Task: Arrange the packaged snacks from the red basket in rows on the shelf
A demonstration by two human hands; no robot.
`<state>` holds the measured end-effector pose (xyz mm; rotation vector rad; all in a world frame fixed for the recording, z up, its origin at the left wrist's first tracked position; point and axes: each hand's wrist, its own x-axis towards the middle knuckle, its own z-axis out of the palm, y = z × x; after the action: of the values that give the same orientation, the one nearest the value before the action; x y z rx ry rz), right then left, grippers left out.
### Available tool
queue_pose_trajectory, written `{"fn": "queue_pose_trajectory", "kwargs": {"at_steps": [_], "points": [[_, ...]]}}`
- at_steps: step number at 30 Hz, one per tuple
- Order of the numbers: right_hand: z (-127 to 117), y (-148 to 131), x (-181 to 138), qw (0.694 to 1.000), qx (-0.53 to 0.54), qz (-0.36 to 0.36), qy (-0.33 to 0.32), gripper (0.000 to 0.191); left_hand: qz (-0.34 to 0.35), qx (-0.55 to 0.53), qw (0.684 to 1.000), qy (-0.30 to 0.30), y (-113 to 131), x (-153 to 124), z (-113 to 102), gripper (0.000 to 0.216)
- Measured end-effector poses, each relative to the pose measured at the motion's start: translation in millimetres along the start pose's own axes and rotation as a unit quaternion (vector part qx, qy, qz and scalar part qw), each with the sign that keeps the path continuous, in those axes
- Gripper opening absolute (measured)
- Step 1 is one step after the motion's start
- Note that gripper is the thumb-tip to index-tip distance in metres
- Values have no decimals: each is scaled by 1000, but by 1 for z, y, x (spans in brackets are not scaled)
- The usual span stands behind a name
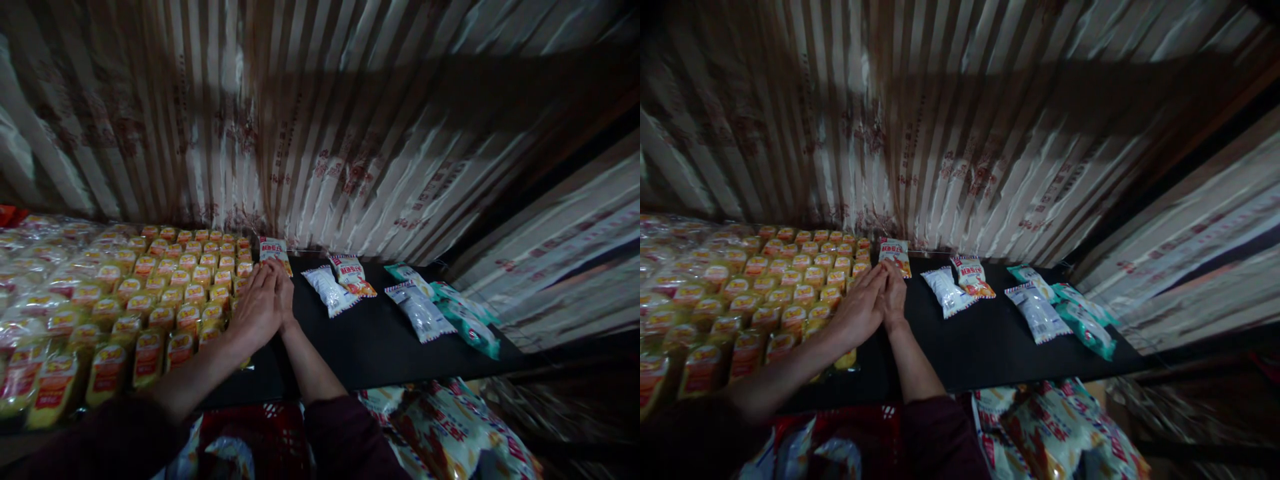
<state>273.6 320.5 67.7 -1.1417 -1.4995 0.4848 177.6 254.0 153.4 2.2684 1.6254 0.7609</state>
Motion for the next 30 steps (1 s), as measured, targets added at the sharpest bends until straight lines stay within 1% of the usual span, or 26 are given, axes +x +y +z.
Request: {"fn": "queue_pose_trajectory", "kwargs": {"at_steps": [2, 4, 7, 10, 13, 17, 20, 25, 30], "points": [[8, -8, -4, 999, 16, 25, -20, 34, 58, 65, 996, 30, -5, -22, -7, 51], [14, -16, -7, 998, 23, 42, -32, 36, 97, 118, 987, 50, -11, -41, -12, 52], [21, -28, -8, 998, 20, 48, -43, 42, 112, 161, 977, 78, -18, -62, -13, 53], [25, -36, -5, 996, -2, 66, -54, 48, 127, 167, 974, 88, -24, -74, -10, 52], [27, -39, 2, 994, -13, 85, -65, 52, 143, 166, 972, 87, -30, -80, -7, 50], [32, -40, 7, 992, 8, 96, -79, 60, 128, 166, 975, 77, -38, -84, -3, 50], [37, -40, 7, 990, 19, 99, -95, 61, 123, 164, 976, 67, -46, -86, 0, 49], [44, -40, 4, 988, 40, 123, -78, 63, 133, 161, 975, 73, -55, -89, -1, 47], [47, -44, 2, 986, 51, 139, -79, 62, 145, 160, 972, 89, -60, -90, -2, 47]]}}
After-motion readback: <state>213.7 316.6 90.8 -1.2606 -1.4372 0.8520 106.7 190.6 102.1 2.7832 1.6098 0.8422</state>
